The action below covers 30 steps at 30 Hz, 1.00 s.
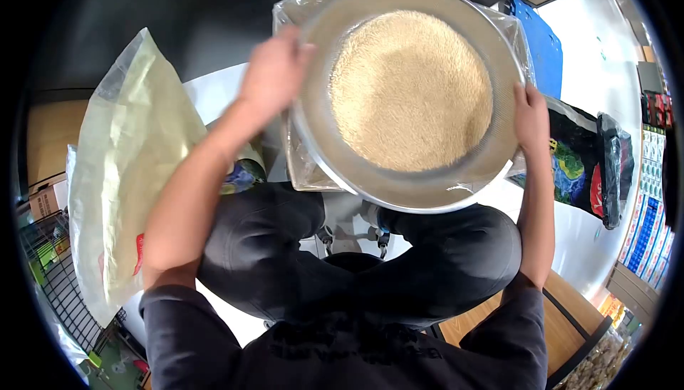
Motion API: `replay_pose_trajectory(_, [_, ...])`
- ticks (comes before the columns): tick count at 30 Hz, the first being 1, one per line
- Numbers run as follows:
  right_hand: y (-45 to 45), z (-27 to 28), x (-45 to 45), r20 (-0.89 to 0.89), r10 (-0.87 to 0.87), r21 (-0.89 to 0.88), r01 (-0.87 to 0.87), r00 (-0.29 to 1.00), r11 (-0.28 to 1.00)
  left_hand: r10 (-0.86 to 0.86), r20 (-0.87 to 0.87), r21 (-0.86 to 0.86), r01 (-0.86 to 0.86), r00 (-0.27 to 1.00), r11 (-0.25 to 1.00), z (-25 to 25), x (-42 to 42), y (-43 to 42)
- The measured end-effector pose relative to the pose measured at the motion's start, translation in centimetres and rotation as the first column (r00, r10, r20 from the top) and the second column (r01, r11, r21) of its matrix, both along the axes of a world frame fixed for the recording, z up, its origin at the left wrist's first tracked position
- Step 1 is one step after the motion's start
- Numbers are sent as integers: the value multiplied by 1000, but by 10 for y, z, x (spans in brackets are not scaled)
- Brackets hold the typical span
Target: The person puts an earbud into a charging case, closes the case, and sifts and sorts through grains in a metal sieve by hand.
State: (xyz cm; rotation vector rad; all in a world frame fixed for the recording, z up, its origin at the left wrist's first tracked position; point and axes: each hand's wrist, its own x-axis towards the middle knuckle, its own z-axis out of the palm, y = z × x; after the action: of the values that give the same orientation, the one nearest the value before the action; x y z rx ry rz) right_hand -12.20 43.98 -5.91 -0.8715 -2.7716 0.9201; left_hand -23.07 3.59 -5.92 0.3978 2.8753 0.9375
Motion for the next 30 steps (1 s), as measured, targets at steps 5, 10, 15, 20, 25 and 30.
replay_pose_trajectory(5, [-2,2,-2,-38,94,-9,-94,995,996,92,-5,49,-92,996,995,15,1,12])
replay_pose_trajectory(10, [-22,1,-5,-94,190,25,-189,977,982,105,65,195,-116,992,974,9,-13,-24])
replay_pose_trajectory(15, [-4,-15,4,-129,12,-92,-24,992,995,17,-195,45,-8,981,999,4,3,0])
replay_pose_trajectory(20, [-9,-23,-4,-67,112,-24,-113,991,993,19,-20,-88,-20,1000,996,-5,0,-14])
replay_pose_trajectory(25, [-11,-35,-5,-62,94,-24,-95,994,995,45,-49,-74,-49,998,996,-18,-3,-13])
replay_pose_trajectory(30, [-10,-37,-7,-61,67,-71,-72,996,995,63,-40,-67,-65,997,996,-26,-7,-14])
